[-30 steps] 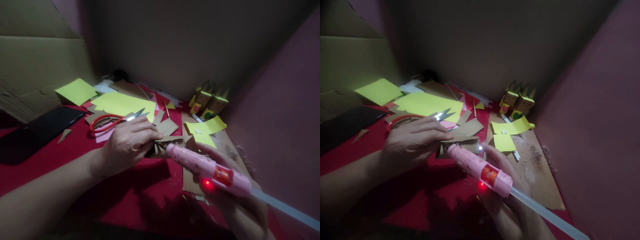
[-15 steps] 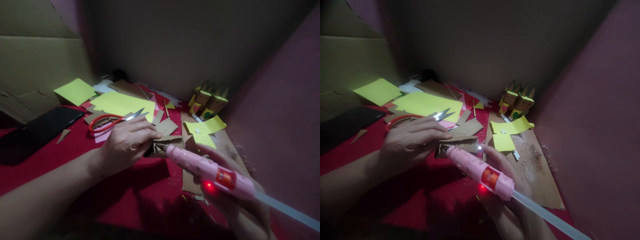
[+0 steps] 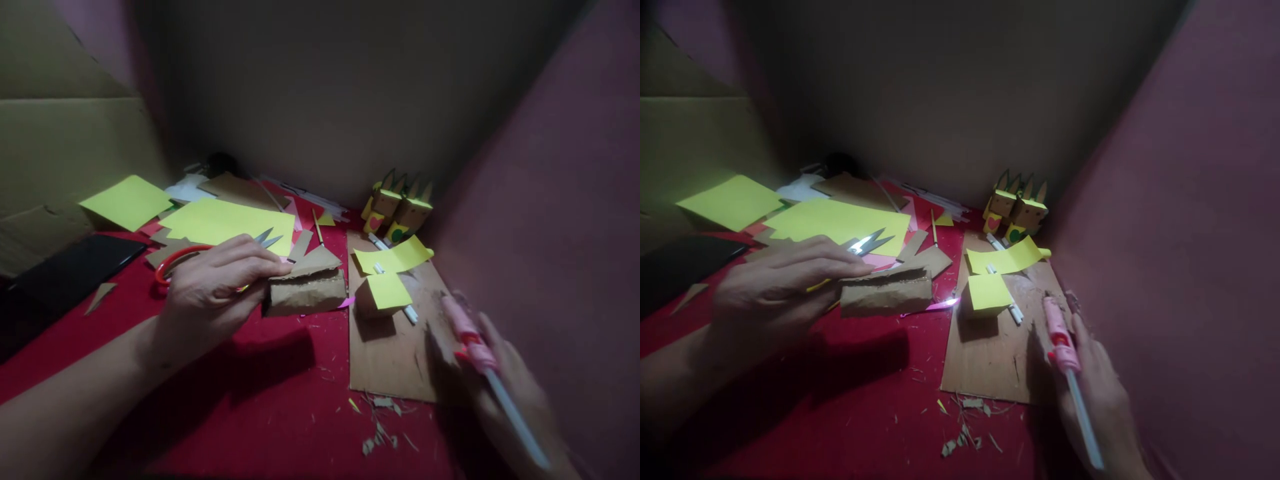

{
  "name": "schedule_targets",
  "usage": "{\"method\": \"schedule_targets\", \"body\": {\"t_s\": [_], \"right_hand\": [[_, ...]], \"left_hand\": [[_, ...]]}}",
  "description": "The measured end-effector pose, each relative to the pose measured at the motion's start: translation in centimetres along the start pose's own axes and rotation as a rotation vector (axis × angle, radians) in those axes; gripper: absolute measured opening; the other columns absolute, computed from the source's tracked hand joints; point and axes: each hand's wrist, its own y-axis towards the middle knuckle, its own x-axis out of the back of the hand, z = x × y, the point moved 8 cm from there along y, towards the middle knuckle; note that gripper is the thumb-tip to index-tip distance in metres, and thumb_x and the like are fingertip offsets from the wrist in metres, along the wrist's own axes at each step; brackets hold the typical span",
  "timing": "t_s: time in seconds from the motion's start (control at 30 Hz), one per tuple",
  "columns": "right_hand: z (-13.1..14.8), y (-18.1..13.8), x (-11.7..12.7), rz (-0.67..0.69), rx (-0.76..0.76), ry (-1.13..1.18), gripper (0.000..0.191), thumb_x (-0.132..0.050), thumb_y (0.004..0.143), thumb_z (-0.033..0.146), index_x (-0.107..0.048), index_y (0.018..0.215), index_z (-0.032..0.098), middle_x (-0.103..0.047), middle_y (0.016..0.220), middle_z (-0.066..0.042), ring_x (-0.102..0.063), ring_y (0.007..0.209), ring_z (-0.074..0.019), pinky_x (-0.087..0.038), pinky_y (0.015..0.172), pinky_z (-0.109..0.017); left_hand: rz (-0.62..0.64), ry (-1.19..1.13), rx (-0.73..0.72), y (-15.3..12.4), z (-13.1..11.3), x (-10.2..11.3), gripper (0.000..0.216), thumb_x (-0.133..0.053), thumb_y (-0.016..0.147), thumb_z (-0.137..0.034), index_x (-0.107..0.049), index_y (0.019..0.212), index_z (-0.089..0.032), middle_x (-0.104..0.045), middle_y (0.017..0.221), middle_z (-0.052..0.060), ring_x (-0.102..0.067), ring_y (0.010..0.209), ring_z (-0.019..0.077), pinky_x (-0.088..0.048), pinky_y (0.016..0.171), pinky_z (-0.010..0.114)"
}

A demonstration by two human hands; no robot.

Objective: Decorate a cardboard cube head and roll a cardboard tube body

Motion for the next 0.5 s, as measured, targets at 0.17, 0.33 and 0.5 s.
{"method": "schedule_targets", "body": {"t_s": [0.17,0.33,0.5], "right_hand": [[0.4,0.4,-2.7,0.1,0.141,-0.128,0.075,-0.05,0.096,0.026,-0.017,0.163,0.02,-0.053,0.148,-0.024,-0.057,0.13,-0.0434,-0.058,0.093,-0.056],[1.7,1.5,0.5,0.117,0.137,0.028,0.05,-0.05,0.093,0.022,-0.056,0.142,0.025,-0.068,0.13,-0.016,-0.065,0.118,-0.0374,-0.057,0.094,-0.054],[8.0,4.4,3.7,-0.005,-0.183,0.766,0.021,-0.063,0.093,0.032,-0.069,0.113,0.029,-0.075,0.103,-0.005,-0.072,0.084,-0.0215,-0.059,0.066,-0.029]], "left_hand": [[-0.017,0.036,0.003,0.2,0.0,0.3,0.029,-0.057,0.09,0.001,-0.072,0.101,-0.022,-0.077,0.09,0.004,-0.072,0.079,0.0183,-0.061,0.069,0.035],[-0.041,0.013,0.017,0.3,-0.2,0.7,0.031,-0.058,0.089,0.002,-0.072,0.099,-0.024,-0.078,0.088,0.002,-0.072,0.08,0.0179,-0.061,0.068,0.033],[-0.016,0.012,0.03,0.1,-0.3,0.6,0.03,-0.061,0.087,0.001,-0.072,0.1,-0.024,-0.079,0.089,0.002,-0.074,0.084,0.0203,-0.062,0.081,0.038]]}}
